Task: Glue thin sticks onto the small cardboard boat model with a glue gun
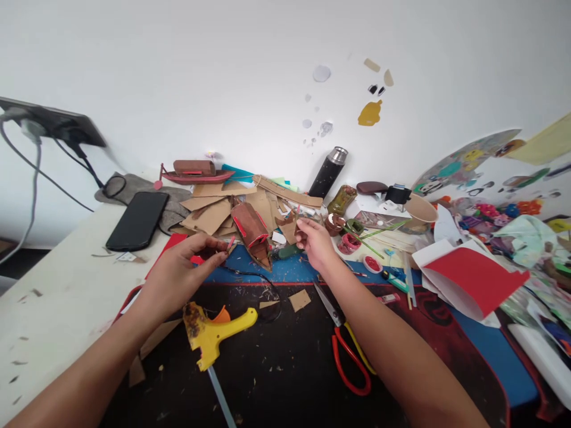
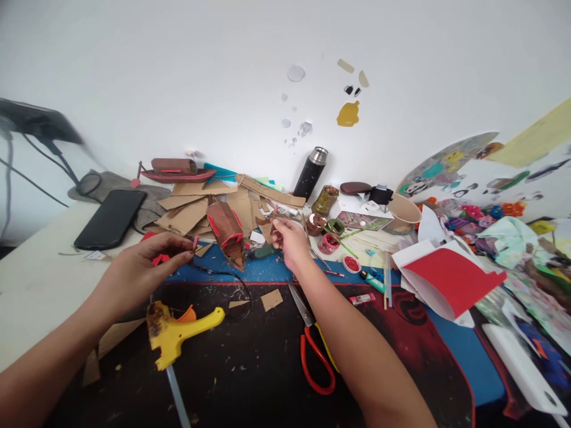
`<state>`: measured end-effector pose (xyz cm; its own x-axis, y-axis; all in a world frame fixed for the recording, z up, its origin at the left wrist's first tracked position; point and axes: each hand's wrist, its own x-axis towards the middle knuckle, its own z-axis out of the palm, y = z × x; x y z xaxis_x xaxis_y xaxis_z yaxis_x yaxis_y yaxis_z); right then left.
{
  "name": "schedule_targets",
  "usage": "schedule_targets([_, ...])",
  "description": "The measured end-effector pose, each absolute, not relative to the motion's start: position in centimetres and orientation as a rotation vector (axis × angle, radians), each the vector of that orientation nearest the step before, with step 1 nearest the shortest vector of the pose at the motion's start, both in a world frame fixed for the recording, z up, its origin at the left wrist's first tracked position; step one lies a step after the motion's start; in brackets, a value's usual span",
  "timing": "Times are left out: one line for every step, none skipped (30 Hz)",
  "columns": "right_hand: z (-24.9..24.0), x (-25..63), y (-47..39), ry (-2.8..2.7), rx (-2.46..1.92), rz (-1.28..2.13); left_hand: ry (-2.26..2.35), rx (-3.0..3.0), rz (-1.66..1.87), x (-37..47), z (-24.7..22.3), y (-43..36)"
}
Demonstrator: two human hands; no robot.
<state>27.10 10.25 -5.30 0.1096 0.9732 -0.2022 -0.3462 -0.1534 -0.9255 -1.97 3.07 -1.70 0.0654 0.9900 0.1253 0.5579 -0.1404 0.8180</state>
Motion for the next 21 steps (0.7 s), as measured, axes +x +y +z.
schedule_targets([-5.3, 26.6, 10.1, -0.793, -1.147, 1.397, 1.532, 1.772, 0.943, -1.9, -1.6, 3.0])
schedule_targets([-5.2, 26.0, 9.9, -0.827, -1.146, 1.425, 1.51, 1.789, 0.933, -1.8, -1.5, 3.0])
schedule_targets([-5.2, 25.5, 9.8, -0.85, -1.144, 1.448, 1.479, 1.812, 0.919, -1.7, -1.3, 3.0])
schedule_targets([-5.2, 25.0, 9.8, -0.861, -1.142, 1.473, 1.445, 1.836, 0.904, -1.5, -1.1, 3.0])
schedule_targets([-5.3, 24.6, 9.9, -0.864, -1.141, 1.498, 1.412, 1.859, 0.887, -1.3, -0.8, 3.0])
schedule_targets([-5.3, 24.4, 10.0, -0.856, -1.14, 1.519, 1.381, 1.881, 0.862, -1.1, -0.6, 3.0])
schedule_targets([-5.3, 24.2, 10.2, -0.844, -1.138, 1.535, 1.35, 1.901, 0.827, -0.8, -0.3, 3.1])
schedule_targets([-5.3, 24.1, 10.5, -0.831, -1.135, 1.545, 1.322, 1.915, 0.786, -0.5, -0.1, 3.3])
schedule_targets([-5.3, 24.1, 10.7, -0.819, -1.13, 1.551, 1.293, 1.924, 0.743, -0.3, 0.0, 3.4])
schedule_targets([-5.3, 24.0, 10.8, -0.812, -1.124, 1.553, 1.264, 1.929, 0.703, 0.0, 0.0, 3.7])
schedule_targets([-5.3, 24.0, 10.9, -0.807, -1.116, 1.559, 1.244, 1.923, 0.677, 0.2, -0.1, 4.0])
schedule_targets([-5.2, 23.9, 11.0, -0.801, -1.105, 1.571, 1.231, 1.911, 0.668, 0.4, -0.2, 4.3])
schedule_targets([-5.2, 23.8, 10.9, -0.793, -1.093, 1.589, 1.229, 1.893, 0.675, 0.6, -0.5, 4.6])
schedule_targets([-5.2, 23.6, 10.8, -0.782, -1.082, 1.612, 1.228, 1.876, 0.686, 0.8, -0.8, 4.9])
schedule_targets([-5.2, 23.4, 10.7, -0.772, -1.069, 1.638, 1.225, 1.864, 0.697, 0.9, -1.1, 5.2])
schedule_targets([-5.2, 23.1, 10.6, -0.764, -1.055, 1.665, 1.223, 1.858, 0.704, 1.0, -1.4, 5.3])
schedule_targets([-5.3, 22.9, 10.4, -0.758, -1.04, 1.691, 1.22, 1.856, 0.708, 1.0, -1.6, 5.5])
schedule_targets([-5.3, 22.6, 10.3, -0.753, -1.025, 1.715, 1.221, 1.86, 0.71, 1.0, -1.8, 5.5])
schedule_targets([-5.3, 22.4, 10.2, -0.745, -1.01, 1.736, 1.228, 1.864, 0.709, 1.0, -1.9, 5.5])
schedule_targets([-5.4, 22.1, 10.2, -0.731, -1.0, 1.754, 1.239, 1.866, 0.707, 0.9, -2.0, 5.5])
schedule_targets([-5.4, 22.0, 10.1, -0.712, -0.992, 1.77, 1.25, 1.866, 0.705, 0.9, -2.0, 5.5])
